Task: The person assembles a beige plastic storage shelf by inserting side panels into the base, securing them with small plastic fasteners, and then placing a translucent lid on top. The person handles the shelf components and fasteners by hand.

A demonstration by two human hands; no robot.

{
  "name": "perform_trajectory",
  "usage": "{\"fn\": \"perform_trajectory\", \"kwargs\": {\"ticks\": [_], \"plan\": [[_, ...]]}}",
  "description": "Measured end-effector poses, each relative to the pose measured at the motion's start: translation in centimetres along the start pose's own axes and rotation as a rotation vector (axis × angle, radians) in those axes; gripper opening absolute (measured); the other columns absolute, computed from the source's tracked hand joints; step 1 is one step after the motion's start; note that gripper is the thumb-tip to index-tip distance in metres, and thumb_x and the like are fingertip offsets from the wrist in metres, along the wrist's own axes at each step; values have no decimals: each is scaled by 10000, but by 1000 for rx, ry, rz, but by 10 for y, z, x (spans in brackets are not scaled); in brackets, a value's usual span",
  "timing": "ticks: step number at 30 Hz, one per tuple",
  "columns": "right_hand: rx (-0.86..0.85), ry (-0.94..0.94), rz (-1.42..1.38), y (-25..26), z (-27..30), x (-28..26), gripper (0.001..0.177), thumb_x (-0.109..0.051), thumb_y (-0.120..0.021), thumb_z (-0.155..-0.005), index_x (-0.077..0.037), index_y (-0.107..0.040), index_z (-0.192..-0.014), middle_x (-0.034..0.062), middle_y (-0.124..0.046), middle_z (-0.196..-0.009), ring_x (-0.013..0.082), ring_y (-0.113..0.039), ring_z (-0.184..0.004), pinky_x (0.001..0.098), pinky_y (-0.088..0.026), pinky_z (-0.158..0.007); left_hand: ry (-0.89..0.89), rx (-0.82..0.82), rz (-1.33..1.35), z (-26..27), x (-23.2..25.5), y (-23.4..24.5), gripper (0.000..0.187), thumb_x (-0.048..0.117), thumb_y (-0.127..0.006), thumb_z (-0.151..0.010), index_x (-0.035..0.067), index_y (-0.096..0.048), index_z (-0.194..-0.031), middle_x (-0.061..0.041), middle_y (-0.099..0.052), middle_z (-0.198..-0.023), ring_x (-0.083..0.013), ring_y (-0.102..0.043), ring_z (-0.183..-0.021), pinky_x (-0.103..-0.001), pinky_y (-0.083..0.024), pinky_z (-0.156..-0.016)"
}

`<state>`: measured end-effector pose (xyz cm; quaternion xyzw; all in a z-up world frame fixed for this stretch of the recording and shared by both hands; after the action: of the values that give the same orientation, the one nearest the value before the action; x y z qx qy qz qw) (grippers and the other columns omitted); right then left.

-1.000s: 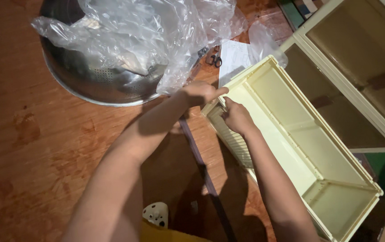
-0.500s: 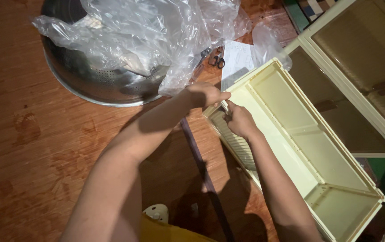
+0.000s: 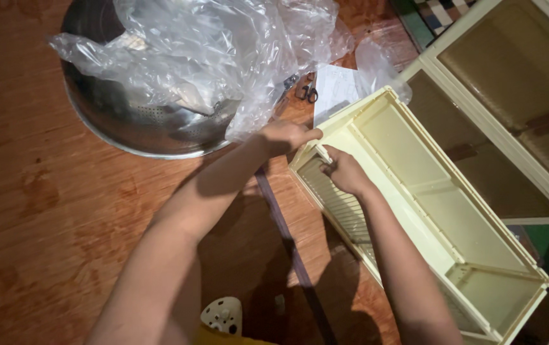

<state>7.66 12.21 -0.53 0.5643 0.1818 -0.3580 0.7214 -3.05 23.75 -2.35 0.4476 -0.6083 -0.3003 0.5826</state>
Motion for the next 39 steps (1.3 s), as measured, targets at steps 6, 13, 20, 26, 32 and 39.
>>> {"fn": "perform_trajectory", "kwargs": {"ticks": [6,13,20,26,32,39], "plan": [[6,31,54,0,6,-16,421,-75,-670,-913,-140,-627,-1327,203,-733,-1070,327,-696,-994,425,-523,-889,62,-37,37,0,4,-3,303,142,-505,-996,222,-502,-1289,-147,-673,-873,-366,-711,-847,-483,-531,-700],[33,-37,21,-5,5,-10,378,-75,-672,-922,-120,-646,-1296,200,-734,-1008,300,-694,-938,409,-532,-877,61,-104,53,-7,9,-9,415,165,-627,-884,180,-477,-1271,-149,-685,-822,-356,-702,-823,-481,-516,-691],[39,-25,-52,-3,-2,-2,332,-74,-649,-923,-97,-669,-1253,160,-741,-944,265,-673,-867,405,-546,-795,283,-260,139,-4,3,-19,674,80,-500,-985,319,-273,-1572,-155,-696,-875,-329,-728,-814,-449,-561,-767],[36,-26,134,-5,-5,6,413,-156,-691,-924,-61,-606,-1318,211,-716,-892,331,-696,-833,437,-531,-799,188,-127,97,-5,11,-13,691,54,-456,-980,372,-300,-1573,-207,-680,-1099,-360,-706,-977,-458,-538,-855],[59,14,220,-6,-12,15,531,-172,-722,-907,-40,-542,-1389,249,-703,-902,391,-688,-877,470,-526,-815,170,-109,81,-8,7,-16,530,106,-441,-1009,330,-382,-1486,-177,-669,-1159,-366,-688,-1030,-464,-530,-857],[34,92,168,0,-8,7,460,-120,-724,-877,-90,-617,-1323,237,-723,-927,377,-691,-912,475,-508,-821,163,-108,170,-4,7,-7,514,149,-465,-979,322,-402,-1460,-127,-704,-995,-341,-708,-985,-447,-539,-855]]}}
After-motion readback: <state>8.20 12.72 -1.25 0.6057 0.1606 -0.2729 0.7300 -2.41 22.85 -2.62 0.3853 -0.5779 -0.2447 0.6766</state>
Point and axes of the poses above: each hand's wrist, its own z-axis away from the middle knuckle, its own y-axis out of the back of the hand, x = y × z, the point moved 7 cm from there along -z, towards the middle knuckle
